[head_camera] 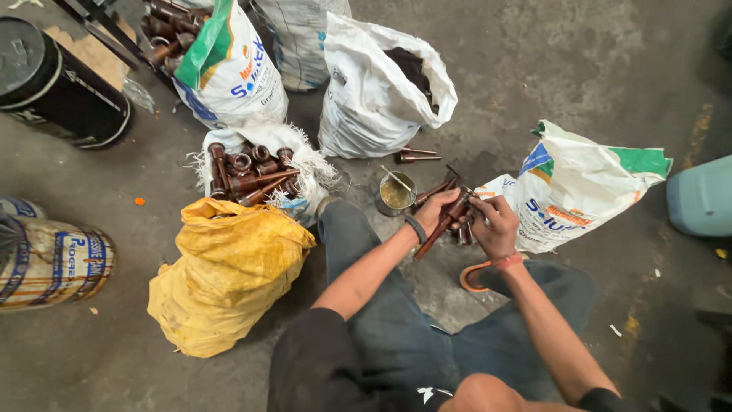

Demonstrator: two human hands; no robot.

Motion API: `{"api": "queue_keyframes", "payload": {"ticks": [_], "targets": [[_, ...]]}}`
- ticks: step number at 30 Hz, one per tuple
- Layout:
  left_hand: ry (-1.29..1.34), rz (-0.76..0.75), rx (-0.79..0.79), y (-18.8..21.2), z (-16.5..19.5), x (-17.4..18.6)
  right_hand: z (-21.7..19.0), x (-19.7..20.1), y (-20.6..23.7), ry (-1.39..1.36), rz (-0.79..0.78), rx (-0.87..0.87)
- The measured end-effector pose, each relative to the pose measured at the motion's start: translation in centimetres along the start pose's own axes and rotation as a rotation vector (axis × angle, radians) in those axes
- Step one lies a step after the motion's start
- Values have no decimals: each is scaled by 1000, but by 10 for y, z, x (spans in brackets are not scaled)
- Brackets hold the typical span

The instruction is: The person sits on the floor and repeatedly picks up copper-colored metal tubes and small metal rings. They dip a small brush into a container of liquid and apply it to the parts, then fit the rings onto the tubes and place the assembled pieces into a white sack.

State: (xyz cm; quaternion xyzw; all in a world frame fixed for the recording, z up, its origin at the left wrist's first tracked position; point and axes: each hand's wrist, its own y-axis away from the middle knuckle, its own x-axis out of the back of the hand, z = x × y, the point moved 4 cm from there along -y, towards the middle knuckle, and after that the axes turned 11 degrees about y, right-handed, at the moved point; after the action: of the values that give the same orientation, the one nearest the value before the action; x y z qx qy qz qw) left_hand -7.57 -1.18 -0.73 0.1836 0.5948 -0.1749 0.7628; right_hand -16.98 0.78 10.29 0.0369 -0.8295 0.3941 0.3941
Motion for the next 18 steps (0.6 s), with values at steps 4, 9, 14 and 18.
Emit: {"api": "queue_keyframes", "payload": {"ticks": [4, 9, 14, 18], "targets": [[-8, -7, -45, -5, 1, -3, 40, -11, 31, 55, 48, -351], [-934, 283, -309, -17, -6, 15, 112, -68, 83, -992, 42, -1167], [-1460, 325, -763, -12, -18, 20, 137, -108, 106, -1406, -98, -1496], [-1412, 404, -648, -9, -23, 29, 138, -113, 106, -1413, -147, -1413]]}}
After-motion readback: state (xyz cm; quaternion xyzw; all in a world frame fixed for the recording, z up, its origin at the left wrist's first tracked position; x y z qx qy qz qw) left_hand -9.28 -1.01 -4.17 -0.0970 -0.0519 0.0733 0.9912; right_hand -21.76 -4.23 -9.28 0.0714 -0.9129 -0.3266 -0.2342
